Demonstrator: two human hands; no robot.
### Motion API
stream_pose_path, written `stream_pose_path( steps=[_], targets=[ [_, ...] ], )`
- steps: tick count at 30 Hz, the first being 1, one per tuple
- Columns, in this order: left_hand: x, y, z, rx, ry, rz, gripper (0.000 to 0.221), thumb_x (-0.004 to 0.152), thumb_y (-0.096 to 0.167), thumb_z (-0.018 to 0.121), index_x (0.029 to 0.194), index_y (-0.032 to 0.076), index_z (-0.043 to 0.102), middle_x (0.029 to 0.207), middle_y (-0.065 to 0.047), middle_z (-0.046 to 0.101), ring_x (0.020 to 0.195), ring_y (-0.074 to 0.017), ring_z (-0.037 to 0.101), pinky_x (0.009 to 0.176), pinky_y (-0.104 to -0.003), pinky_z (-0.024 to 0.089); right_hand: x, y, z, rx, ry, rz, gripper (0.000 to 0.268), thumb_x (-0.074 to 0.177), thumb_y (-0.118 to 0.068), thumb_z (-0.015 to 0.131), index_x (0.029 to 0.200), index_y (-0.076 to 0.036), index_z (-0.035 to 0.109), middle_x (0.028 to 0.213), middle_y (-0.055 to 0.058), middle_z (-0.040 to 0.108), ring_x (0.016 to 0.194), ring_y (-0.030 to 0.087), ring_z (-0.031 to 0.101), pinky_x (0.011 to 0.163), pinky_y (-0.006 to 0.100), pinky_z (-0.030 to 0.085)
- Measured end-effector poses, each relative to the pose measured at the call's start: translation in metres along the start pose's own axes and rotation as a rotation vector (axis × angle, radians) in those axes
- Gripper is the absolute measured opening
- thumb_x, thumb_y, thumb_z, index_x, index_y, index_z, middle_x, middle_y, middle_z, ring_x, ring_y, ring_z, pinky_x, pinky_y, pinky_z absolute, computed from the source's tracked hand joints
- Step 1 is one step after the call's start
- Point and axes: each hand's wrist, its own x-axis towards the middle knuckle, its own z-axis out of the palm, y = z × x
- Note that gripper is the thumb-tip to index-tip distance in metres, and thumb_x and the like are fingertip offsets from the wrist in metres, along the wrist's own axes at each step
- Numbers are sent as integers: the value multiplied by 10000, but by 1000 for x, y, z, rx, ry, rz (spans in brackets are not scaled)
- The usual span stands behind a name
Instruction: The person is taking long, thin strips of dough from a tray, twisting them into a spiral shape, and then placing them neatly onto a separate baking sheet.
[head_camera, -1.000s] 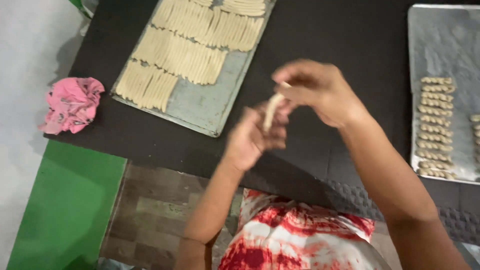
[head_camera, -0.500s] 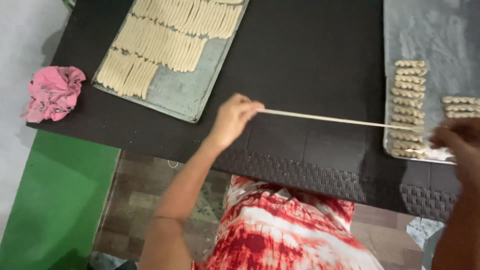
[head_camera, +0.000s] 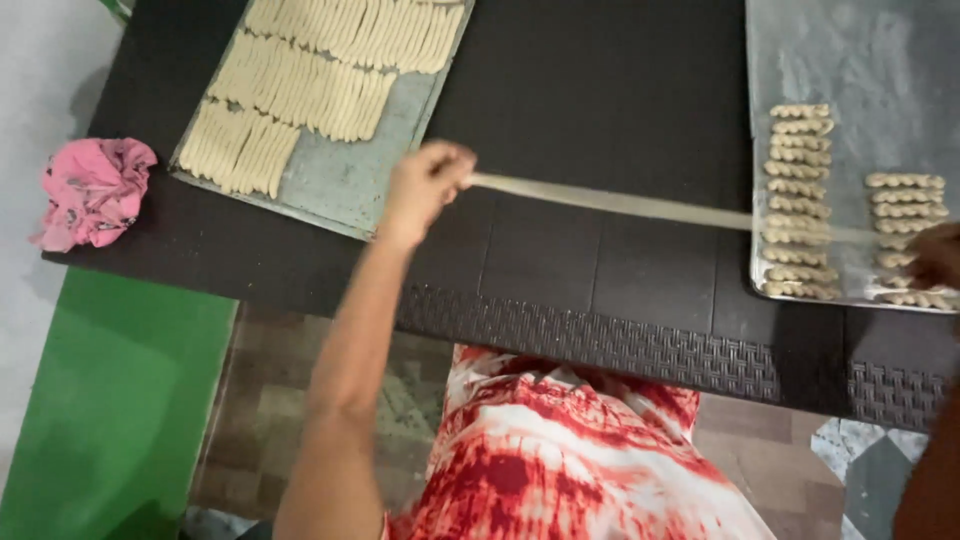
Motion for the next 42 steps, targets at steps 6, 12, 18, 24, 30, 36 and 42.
stream_pose_path(
  steps=[6,12,18,24,30,36,42],
  targets=[
    [5,35,70,525,-62,402,68,901,174,652,909,121,694,915,2,716,843,-137,668,768,-277,467,-101,-300,80,150,-30,-136,69,1044,-60,705,1073,-44,645,905,69,577,789,132,548,637,254,434],
    [11,112,143,513,-432,672,24,949,87,587,925,81,584,857,-33,621,763,-187,587,716,-318,439,-128,-434,127,125,-7,-620,245,956,-5,709,1199,-27,683,1079,137,644,955,215,622,849,304,498],
    [12,140,164,491,-433,703,96,917,54,640,926,81,549,841,-46,599,748,-194,584,688,-329,448,-132,-467,133,449,-15,-480,147,964,-5,720,972,-38,576,806,58,633,695,103,598,633,225,507],
    [11,140,166,489,-414,684,191,895,38,678,897,94,496,788,-22,552,668,-155,517,625,-302,426,-129,-457,142,776,-23,-499,133,990,-120,678,961,-3,622,811,105,636,690,154,613,621,240,540],
    [12,133,176,548,-421,582,259,897,62,667,996,126,436,810,-57,571,695,-209,577,645,-334,452,-140,-448,140,827,-32,-405,256,1015,-219,566,1007,6,687,969,139,662,719,170,600,674,251,531],
    [14,130,191,586,-412,809,50,941,55,568,940,103,556,817,-56,568,687,-222,572,637,-350,460,-150,-405,165,985,-9,-190,270,957,-311,570,1091,-87,640,1065,12,636,856,98,615,686,210,492],
    [4,154,184,504,-437,777,74,941,26,580,953,87,540,817,-37,564,686,-161,544,657,-295,446,-152,-387,208,1470,-232,57,274,929,-182,633,1130,2,608,904,130,645,715,223,643,572,311,536]
  ],
)
